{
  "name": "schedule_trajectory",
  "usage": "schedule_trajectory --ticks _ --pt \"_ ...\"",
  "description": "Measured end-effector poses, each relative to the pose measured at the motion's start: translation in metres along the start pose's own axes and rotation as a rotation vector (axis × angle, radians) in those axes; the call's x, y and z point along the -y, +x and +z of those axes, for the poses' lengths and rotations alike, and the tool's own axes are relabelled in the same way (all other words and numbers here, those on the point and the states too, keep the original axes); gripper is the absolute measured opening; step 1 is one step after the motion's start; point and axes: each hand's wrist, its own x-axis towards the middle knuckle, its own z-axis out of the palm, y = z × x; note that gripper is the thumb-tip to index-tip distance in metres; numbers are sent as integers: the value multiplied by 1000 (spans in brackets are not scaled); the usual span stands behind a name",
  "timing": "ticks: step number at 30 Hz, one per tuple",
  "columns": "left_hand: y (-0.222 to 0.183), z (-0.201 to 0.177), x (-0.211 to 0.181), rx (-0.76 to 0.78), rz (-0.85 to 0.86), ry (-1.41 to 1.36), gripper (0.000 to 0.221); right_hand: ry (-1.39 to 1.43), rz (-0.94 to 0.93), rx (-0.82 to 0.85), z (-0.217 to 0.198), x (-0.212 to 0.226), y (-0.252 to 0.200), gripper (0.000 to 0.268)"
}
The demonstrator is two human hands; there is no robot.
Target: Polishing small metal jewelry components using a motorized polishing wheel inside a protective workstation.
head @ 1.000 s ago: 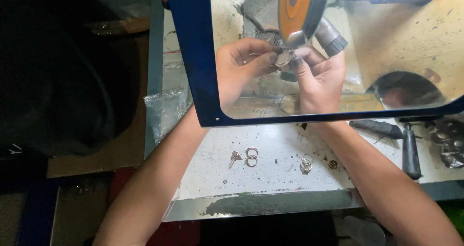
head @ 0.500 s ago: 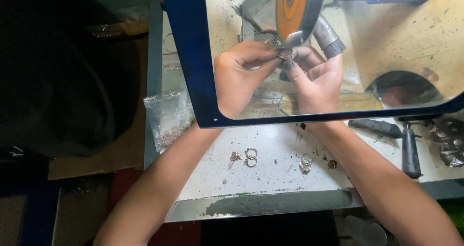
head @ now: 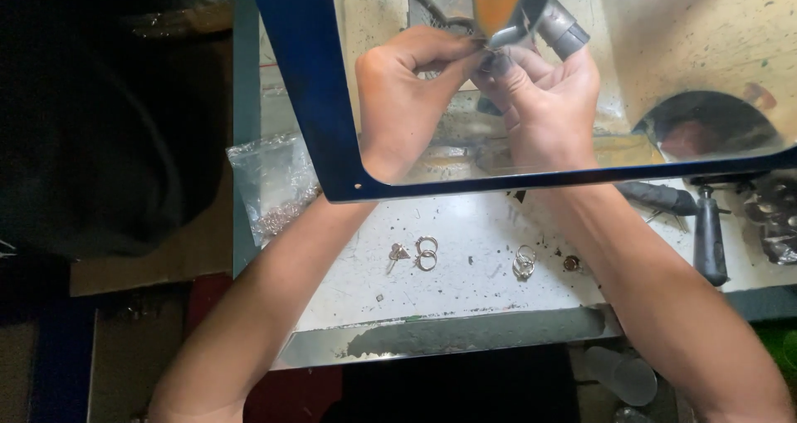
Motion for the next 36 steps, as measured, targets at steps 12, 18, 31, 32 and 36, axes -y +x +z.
schedule_trajectory --ticks 12,18,31,32,36 --pt "2 -1 1 11 86 29 3 -8 5 63 -10 -7 5 73" --pt "0 -1 10 22 46 -108 4 -72 -18 39 -11 -9 7 87" --pt "-5 -16 16 171 -12 -266 23 -343 96 158 -12 38 -14 93" --pt "-5 -17 24 160 14 -224 22 -485 61 214 -13 40 -16 81" --pt "-6 -17 38 34 -14 -298 29 -722 218 239 4 48 -34 71"
